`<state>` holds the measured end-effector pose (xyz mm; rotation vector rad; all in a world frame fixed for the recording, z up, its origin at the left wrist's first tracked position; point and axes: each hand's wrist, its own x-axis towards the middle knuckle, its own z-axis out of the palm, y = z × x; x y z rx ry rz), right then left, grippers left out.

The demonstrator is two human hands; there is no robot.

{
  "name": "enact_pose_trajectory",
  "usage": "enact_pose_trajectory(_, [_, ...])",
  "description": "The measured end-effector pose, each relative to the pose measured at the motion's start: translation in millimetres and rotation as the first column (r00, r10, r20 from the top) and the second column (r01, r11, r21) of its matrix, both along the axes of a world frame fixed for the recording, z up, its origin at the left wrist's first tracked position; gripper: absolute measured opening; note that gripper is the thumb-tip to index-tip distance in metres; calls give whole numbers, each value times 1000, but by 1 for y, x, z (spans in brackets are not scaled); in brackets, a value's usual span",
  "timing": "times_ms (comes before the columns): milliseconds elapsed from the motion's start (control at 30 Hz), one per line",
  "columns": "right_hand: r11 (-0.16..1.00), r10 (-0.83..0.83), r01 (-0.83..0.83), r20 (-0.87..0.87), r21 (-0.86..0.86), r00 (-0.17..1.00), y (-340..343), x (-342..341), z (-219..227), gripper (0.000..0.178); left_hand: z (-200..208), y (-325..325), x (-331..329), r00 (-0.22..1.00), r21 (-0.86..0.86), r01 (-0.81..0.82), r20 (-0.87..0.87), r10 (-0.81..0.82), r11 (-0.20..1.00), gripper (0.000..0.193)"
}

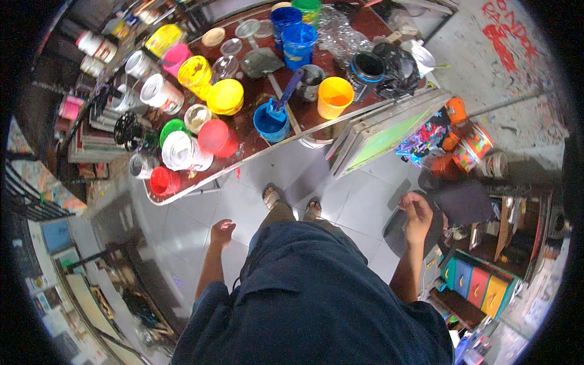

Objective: The person mixes dark paint in a small container using a stick, then scrapes white paint from a larger container into a smaller one using a spatula. Finally, the person picks up a black t-shirt and places it on a heat press machine.

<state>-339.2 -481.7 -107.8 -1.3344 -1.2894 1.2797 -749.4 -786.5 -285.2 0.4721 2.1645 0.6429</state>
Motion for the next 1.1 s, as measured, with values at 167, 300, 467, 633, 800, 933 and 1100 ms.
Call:
enact_pose_trajectory(167, [937, 337, -343, -84, -70, 938, 46, -95, 18, 17, 9, -8, 5, 995, -5, -103, 3, 103, 995, 23])
enact_pose_trajectory(300, [817, 567, -574, -100, -53, 818, 92, -193, 14, 33, 2, 6, 3, 985, 40, -167, 49, 165, 985, 26])
enact_pose_trajectory(467, [815, 575, -578, 196, -45, 794, 141, -290, -21, 41, -5, 51, -20, 995, 61, -99, 7, 99, 993, 32])
enact_pose_trajectory(633, [595, 731, -791, 313, 143, 607, 130, -320, -10, 18, 16, 71, -21, 988, 157, -150, 63, 142, 976, 32])
enact_pose_trajectory(800, [609, 597, -720, 405, 333, 692, 126, -317, 23, 11, 34, 75, -10, 990, 136, -136, -12, 139, 981, 32])
enact_pose_trajectory(933, [595, 701, -756, 284, 273, 654, 120, -309, -9, 9, 51, 84, 3, 972, 115, -235, -2, 236, 965, 33])
enact_pose_trajectory(1100, [548, 692, -773, 346, 320, 634, 141, -304, 3, 7, 55, 88, 25, 956, 77, -289, -30, 292, 954, 31])
